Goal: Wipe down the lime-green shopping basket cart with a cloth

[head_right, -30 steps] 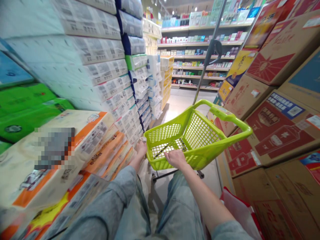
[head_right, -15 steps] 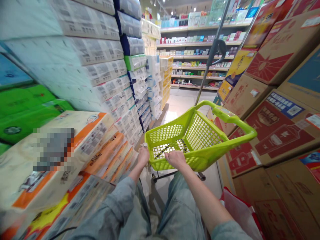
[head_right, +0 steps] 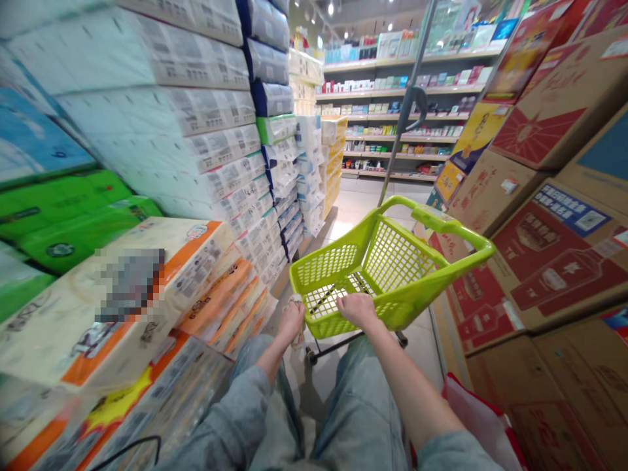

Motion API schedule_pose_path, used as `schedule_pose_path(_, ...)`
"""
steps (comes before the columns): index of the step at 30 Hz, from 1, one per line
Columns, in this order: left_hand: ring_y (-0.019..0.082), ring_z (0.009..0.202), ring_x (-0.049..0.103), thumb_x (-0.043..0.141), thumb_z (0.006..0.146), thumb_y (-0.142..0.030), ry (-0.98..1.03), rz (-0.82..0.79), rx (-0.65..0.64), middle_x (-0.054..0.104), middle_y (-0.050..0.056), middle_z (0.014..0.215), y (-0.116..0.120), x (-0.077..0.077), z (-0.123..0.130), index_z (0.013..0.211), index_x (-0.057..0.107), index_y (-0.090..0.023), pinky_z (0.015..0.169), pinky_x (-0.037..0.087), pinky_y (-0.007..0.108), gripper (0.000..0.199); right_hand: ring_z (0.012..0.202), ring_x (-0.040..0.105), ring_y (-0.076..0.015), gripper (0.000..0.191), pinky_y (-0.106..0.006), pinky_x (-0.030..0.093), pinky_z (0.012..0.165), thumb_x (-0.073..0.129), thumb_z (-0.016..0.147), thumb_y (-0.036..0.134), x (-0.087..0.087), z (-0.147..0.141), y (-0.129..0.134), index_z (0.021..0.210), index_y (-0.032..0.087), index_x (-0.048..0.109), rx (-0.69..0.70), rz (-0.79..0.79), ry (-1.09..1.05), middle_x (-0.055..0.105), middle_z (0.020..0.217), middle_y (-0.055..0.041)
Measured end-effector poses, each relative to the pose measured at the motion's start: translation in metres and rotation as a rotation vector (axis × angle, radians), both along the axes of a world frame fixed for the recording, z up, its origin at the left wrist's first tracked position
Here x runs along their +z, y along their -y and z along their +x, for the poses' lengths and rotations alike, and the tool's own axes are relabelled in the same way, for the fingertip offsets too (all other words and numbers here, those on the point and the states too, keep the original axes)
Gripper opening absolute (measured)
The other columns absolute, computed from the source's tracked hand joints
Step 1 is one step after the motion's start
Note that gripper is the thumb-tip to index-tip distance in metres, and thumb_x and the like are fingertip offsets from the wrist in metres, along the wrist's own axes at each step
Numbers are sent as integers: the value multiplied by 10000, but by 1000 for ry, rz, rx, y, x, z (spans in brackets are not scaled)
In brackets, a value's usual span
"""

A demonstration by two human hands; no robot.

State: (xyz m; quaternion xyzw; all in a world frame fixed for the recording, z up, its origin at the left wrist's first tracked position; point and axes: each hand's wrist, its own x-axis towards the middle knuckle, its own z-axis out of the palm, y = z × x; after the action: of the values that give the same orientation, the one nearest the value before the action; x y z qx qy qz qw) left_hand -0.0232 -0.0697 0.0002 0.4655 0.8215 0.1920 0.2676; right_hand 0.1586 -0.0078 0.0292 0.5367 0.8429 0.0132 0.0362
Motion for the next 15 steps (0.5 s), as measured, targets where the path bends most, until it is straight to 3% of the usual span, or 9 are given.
schedule_pose_path(6, 237, 932, 627, 344, 895, -307, 60, 93, 32, 657, 184, 985, 10, -14, 17, 963, 529, -113, 751, 414, 288, 277, 836, 651, -197, 581, -302, 388, 824, 209, 957, 357, -5, -18, 7, 787, 124, 713, 19, 81, -100, 712, 846, -135)
schedule_pose_path(11, 219, 919, 611, 369, 879, -369, 343, 283, 88, 651, 137, 968, 22, -39, 20, 929, 540, -149, 764, 424, 285, 283, 803, 662, -190, 652, -270, 420, 705, 134, 953, 451, -11, -52, 30, 839, 176, 714, -47, -74, -183, 716, 855, -112)
schedule_pose_path(15, 192, 816, 598, 354, 870, -451, 515, 404, 279, 640, 81, 857, 32, -52, 4, 852, 548, -179, 728, 431, 278, 335, 803, 670, -218, 708, -284, 436, 679, 109, 940, 497, -11, -55, 36, 799, 184, 727, -36, -116, -154, 714, 829, -123)
